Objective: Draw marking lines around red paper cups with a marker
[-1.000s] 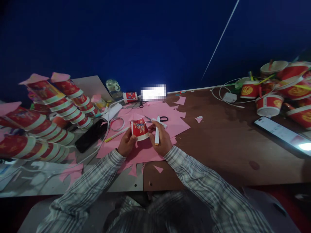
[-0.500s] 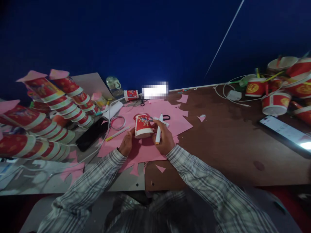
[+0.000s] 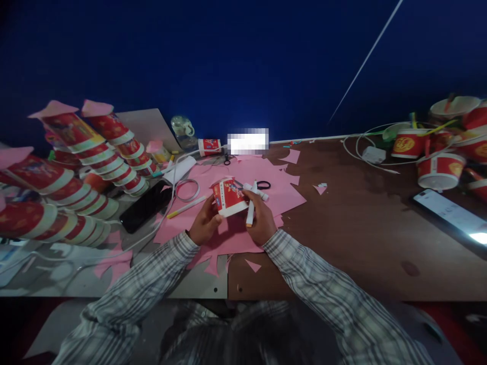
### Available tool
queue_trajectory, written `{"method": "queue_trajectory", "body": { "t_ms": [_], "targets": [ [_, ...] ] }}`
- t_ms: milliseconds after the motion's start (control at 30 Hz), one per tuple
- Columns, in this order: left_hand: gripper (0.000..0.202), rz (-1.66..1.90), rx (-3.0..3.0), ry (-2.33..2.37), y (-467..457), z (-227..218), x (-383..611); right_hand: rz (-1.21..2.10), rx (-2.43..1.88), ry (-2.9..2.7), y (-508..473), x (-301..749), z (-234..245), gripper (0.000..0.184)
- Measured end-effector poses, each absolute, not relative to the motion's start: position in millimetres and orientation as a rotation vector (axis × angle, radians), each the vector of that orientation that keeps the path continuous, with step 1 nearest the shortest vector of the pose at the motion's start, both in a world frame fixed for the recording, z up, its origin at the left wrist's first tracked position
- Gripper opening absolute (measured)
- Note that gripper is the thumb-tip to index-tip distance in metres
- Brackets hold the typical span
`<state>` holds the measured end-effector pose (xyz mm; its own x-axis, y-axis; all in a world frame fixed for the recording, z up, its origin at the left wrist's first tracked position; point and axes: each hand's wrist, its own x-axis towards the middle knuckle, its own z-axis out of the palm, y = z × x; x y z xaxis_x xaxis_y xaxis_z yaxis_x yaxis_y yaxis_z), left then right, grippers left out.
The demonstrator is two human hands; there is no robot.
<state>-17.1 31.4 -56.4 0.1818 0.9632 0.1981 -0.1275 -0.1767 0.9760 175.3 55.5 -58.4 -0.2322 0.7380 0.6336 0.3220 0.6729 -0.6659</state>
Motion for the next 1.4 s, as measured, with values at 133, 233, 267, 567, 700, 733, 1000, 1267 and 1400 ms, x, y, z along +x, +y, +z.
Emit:
{"method": "queue_trajectory", "body": {
  "t_ms": [133, 233, 267, 567, 700, 733, 1000, 1267, 1400],
  "targets": [
    [0.073, 1.284, 1.374, 0.859, 33, -52, -14, 0.52, -0.822, -1.853, 54, 174, -57, 0.061],
    [0.076, 1.291, 1.34, 0.846, 34, -55, -15, 0.528, -0.827, -1.881, 55, 174, -60, 0.059],
    [0.079, 1.291, 1.323, 0.849, 34, -56, -15, 0.533, -0.836, -1.894, 55, 175, -61, 0.058],
    [0.087, 1.312, 1.272, 0.873, 34, -55, -15, 0.566, -0.858, -1.972, 57, 177, -67, 0.062],
    [0.086, 1.319, 1.291, 0.89, 34, -54, -15, 0.543, -0.873, -1.973, 57, 178, -67, 0.06],
    [0.085, 1.325, 1.294, 0.896, 34, -54, -15, 0.522, -0.876, -1.97, 57, 178, -65, 0.06],
    [0.086, 1.36, 1.362, 1.027, 33, -52, -17, 0.541, -0.851, -1.728, 45, 176, -48, 0.041],
    [0.079, 1.301, 1.46, 1.059, 35, -55, -19, 0.438, -0.613, -1.726, 41, 179, -42, 0.043],
    [0.078, 1.283, 1.445, 1.016, 35, -55, -17, 0.404, -0.572, -1.785, 39, 178, -41, 0.042]
  ]
}}
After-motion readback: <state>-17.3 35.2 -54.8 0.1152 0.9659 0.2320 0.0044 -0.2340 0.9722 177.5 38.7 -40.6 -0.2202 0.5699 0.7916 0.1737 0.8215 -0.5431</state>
